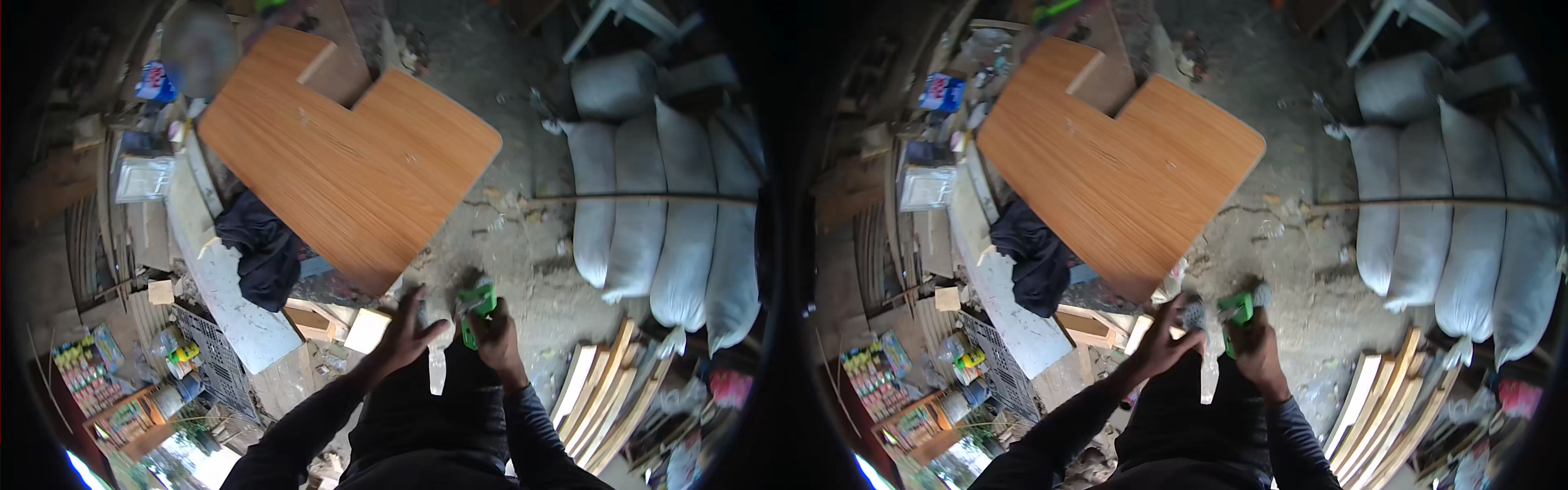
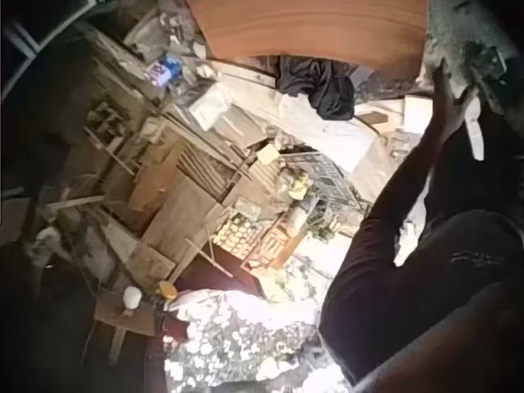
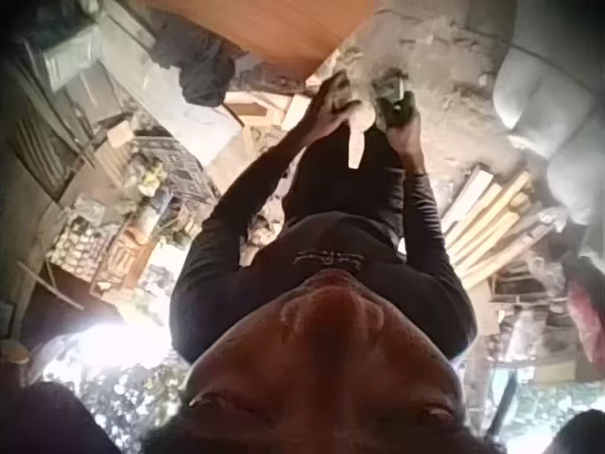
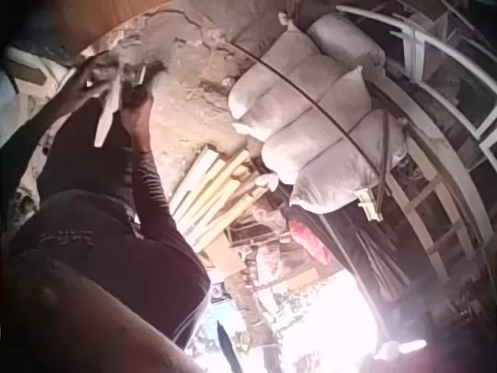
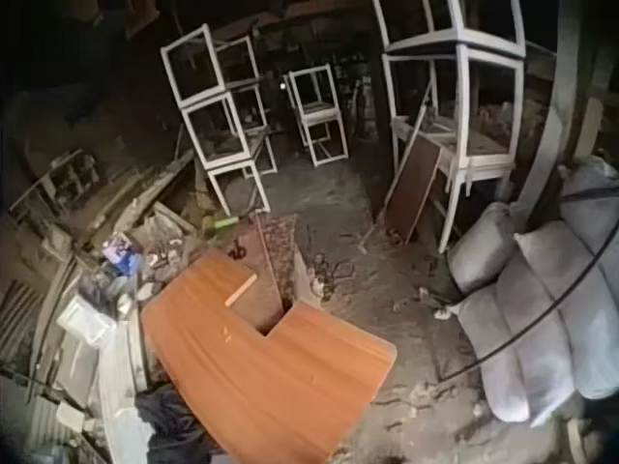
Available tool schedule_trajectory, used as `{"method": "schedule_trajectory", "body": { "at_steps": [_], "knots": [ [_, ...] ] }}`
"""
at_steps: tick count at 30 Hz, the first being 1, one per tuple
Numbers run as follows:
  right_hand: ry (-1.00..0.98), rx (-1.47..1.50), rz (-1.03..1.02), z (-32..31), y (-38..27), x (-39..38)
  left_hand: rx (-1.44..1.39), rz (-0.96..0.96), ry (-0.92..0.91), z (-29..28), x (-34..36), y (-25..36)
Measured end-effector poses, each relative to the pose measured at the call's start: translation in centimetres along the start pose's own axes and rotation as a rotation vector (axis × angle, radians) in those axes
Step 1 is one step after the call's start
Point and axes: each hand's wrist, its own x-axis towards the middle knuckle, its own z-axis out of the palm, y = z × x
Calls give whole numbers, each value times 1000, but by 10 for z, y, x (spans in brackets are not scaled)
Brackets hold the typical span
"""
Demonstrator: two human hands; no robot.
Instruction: Trim excess edge banding from a wooden board using a manual edge trimmer.
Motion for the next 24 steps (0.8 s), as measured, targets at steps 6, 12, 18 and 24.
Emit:
{"method": "schedule_trajectory", "body": {
  "at_steps": [6,12,18,24],
  "knots": [
    [25,-110,-224,-35,-39,19,-1012,-366,15,25,26,48],
    [-86,936,143,-68,-20,71,14,-187,660,-18,35,-7],
    [-112,992,30,-26,-11,148,539,-14,1007,-219,132,-74],
    [249,896,65,39,-45,212,222,-407,1147,-436,241,-146]
  ]
}}
